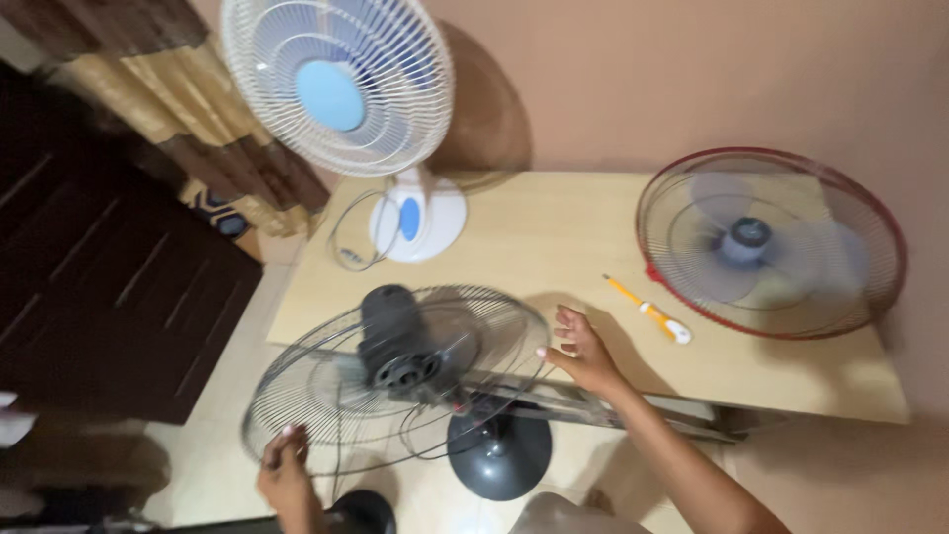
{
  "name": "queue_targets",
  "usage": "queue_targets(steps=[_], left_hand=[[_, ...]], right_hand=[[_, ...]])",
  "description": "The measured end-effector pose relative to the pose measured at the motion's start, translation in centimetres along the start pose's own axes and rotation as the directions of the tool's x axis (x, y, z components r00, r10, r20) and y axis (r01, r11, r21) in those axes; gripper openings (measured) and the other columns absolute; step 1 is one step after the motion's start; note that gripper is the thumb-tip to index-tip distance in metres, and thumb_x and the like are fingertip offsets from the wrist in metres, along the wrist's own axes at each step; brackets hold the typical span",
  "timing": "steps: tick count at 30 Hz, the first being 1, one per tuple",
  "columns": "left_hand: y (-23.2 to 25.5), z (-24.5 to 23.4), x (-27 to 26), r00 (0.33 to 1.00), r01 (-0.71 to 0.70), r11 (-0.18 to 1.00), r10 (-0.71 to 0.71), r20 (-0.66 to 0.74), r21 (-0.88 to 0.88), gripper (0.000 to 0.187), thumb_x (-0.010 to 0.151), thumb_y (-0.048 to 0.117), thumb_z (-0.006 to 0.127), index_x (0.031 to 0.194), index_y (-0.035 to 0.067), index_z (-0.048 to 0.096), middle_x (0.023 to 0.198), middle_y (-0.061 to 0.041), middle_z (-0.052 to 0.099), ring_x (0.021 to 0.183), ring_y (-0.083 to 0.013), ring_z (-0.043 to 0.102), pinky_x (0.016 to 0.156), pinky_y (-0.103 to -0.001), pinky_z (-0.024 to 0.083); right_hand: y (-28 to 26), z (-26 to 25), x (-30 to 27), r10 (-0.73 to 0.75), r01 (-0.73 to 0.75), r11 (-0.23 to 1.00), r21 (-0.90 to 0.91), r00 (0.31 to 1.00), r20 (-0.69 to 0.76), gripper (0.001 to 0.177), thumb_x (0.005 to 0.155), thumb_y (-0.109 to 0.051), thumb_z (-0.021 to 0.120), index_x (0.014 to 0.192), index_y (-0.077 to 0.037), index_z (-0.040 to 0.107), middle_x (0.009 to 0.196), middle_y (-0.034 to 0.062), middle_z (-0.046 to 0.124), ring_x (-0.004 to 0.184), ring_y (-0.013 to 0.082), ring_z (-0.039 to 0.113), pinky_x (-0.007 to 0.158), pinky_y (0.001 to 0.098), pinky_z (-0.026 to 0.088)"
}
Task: The person disassembles a standing fan by removing the front grille, the fan blades, and the rear grille. They use a screwdriver to loosen screws on the motor housing and place the removed parts on a nearby table.
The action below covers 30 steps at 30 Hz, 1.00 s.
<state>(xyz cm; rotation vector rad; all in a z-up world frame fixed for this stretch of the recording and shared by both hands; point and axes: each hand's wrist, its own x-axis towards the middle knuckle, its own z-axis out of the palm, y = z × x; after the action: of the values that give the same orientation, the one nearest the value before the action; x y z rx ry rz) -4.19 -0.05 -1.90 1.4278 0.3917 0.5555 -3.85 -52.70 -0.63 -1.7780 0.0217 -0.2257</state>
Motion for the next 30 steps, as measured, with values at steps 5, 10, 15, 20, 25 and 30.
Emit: queue_targets(steps=[5,10,15,20,25,30], left_hand=[[-0.1,1.4,-0.9,0.997,-0.074,0.993,0.074,-0.005,-0.088,0.017,0.102,0.013,0.067,0.103,-0.004,0.066,0.100,-0.014,0.073,0.094,-0.0184,0.070,0.088,-0.031,0.058],[1.8,2.5,-1.9,0.999,-0.035,0.997,0.037,0.023,-0.065,0.018,0.099,0.013,0.068,0.103,-0.005,0.068,0.099,-0.012,0.073,0.092,-0.0168,0.070,0.086,-0.029,0.057],[4.2,3.6,-2.3,0.997,-0.029,0.999,0.032,0.065,-0.039,0.023,0.099,0.016,0.069,0.103,-0.006,0.069,0.096,-0.012,0.075,0.090,-0.0167,0.069,0.085,-0.028,0.056],[5.5,3.7,-2.8,0.997,0.002,1.000,-0.001,0.082,-0.007,0.026,0.096,0.018,0.072,0.102,-0.007,0.070,0.095,-0.012,0.076,0.089,-0.0164,0.070,0.084,-0.028,0.055],[5.5,3.1,-4.1,0.994,0.046,0.999,-0.048,0.101,0.024,0.028,0.097,0.020,0.072,0.102,-0.008,0.071,0.095,-0.013,0.076,0.089,-0.0169,0.071,0.084,-0.029,0.055],[6.7,2.1,-5.8,0.988,0.057,0.995,-0.069,0.141,0.085,0.028,0.097,0.021,0.070,0.104,-0.006,0.072,0.095,-0.014,0.077,0.088,-0.0176,0.071,0.083,-0.029,0.055]], right_hand=[[3.0,6.5,0.5,0.128,-0.106,0.971,0.214,0.988,-0.091,0.052,0.088,-0.018,0.077,0.133,-0.002,0.055,0.123,0.0096,0.067,0.105,0.0191,0.066,0.088,0.0352,0.056],[8.1,6.5,0.3,0.223,-0.162,0.950,0.266,0.950,-0.219,0.026,0.102,-0.015,0.064,0.122,0.000,0.065,0.105,0.0083,0.073,0.090,0.0184,0.068,0.075,0.0331,0.052],[6.8,5.3,-1.3,0.103,-0.038,0.967,0.253,0.963,-0.248,0.021,0.104,-0.006,0.054,0.121,0.000,0.064,0.107,0.0067,0.072,0.093,0.0136,0.070,0.082,0.0269,0.057],[3.9,5.4,-3.3,0.205,-0.085,0.915,0.394,0.939,-0.275,0.022,0.104,-0.005,0.053,0.123,0.000,0.062,0.106,0.0064,0.071,0.091,0.0146,0.069,0.082,0.0285,0.057],[2.7,5.0,-6.6,0.164,-0.149,0.986,0.069,0.911,-0.378,0.021,0.104,-0.005,0.056,0.122,0.001,0.065,0.106,0.0110,0.073,0.093,0.0189,0.069,0.081,0.0315,0.056],[1.9,3.9,-8.8,0.303,-0.170,0.903,0.395,0.903,-0.304,0.022,0.105,-0.008,0.051,0.124,-0.001,0.060,0.103,0.0103,0.071,0.091,0.0187,0.072,0.080,0.0310,0.059]])
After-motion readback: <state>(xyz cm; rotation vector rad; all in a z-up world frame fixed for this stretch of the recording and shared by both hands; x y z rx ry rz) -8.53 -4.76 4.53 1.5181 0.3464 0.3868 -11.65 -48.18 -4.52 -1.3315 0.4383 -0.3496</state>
